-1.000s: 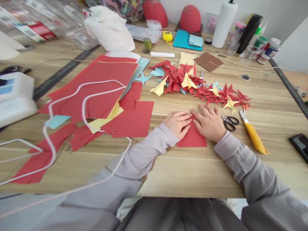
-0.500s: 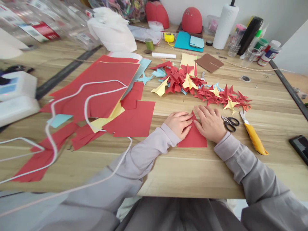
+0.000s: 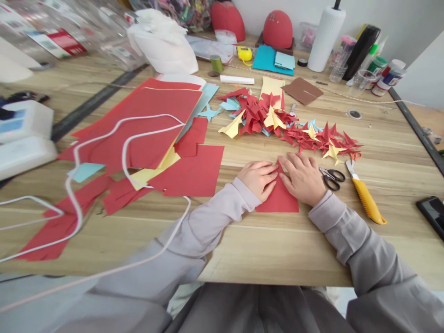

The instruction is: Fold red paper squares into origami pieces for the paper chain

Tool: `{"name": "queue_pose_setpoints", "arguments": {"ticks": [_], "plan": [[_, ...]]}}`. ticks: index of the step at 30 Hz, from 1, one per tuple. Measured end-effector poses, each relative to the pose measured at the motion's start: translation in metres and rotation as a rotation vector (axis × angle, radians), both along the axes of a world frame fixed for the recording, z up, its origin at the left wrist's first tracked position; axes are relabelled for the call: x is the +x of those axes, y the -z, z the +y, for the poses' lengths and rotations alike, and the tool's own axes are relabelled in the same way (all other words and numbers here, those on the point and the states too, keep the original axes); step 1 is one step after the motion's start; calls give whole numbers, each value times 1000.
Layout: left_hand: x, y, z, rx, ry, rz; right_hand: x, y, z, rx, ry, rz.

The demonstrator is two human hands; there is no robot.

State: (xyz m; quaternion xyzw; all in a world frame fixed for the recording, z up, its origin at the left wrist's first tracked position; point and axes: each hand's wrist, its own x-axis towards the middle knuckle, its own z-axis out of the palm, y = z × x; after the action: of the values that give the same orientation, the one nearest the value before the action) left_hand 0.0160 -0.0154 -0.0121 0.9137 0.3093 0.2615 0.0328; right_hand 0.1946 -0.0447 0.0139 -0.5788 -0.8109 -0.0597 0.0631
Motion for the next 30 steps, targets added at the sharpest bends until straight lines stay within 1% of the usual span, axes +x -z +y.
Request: {"name": "queue_pose_setpoints", "arguments": {"ticks": [10,19,30], "plan": [[1,1,-2,22,3,15,0,-3,0,-19,2,-49],[2,1,-2,80,0,18,1,2,1,13,9,13],[3,0,-3,119,1,36,1,0,0,4,4,9]]}}
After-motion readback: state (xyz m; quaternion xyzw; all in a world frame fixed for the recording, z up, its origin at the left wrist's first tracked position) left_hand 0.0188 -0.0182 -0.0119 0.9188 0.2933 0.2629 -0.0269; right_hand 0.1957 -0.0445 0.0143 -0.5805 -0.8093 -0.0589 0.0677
